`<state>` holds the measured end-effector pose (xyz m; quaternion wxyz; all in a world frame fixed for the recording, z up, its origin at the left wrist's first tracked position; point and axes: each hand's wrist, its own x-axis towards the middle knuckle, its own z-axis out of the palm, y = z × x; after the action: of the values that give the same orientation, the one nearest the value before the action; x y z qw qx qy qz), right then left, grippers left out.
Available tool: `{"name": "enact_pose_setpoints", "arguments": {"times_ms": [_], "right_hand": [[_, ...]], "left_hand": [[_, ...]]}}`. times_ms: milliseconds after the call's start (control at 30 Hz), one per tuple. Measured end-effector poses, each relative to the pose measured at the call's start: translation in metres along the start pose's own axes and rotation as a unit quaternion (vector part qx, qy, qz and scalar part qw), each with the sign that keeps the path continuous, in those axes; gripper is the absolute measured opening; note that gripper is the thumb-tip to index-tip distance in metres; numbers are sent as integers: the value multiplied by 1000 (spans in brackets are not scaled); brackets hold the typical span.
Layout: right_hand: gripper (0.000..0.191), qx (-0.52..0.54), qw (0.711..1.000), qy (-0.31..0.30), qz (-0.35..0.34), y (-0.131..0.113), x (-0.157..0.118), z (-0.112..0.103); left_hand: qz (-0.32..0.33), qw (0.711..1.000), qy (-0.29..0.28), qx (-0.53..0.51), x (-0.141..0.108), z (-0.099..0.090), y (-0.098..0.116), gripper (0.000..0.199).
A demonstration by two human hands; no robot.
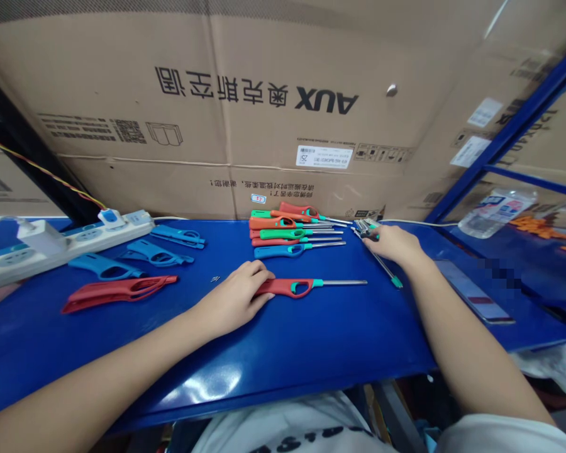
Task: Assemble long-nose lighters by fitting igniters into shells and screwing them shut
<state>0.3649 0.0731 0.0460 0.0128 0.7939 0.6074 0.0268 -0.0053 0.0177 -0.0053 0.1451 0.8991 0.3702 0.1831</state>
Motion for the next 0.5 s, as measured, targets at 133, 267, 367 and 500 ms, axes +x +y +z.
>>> {"name": "enact_pose_setpoints", "arguments": {"times_ms": [133,267,367,500], "right_hand": [[37,0,1000,-15,3,0,3,5],[34,9,999,-26,-18,-4,4,13],[36,24,999,-9,-30,-7,8,17],[37,60,996,42,-45,-8,26,18]], "left_hand": [[5,1000,6,0,0,2,-3,22],[10,1000,13,-4,3,-1,-4,23],[11,999,31,1,7,-8,-9,24],[14,997,69,11,14,-23,-18,26]]}}
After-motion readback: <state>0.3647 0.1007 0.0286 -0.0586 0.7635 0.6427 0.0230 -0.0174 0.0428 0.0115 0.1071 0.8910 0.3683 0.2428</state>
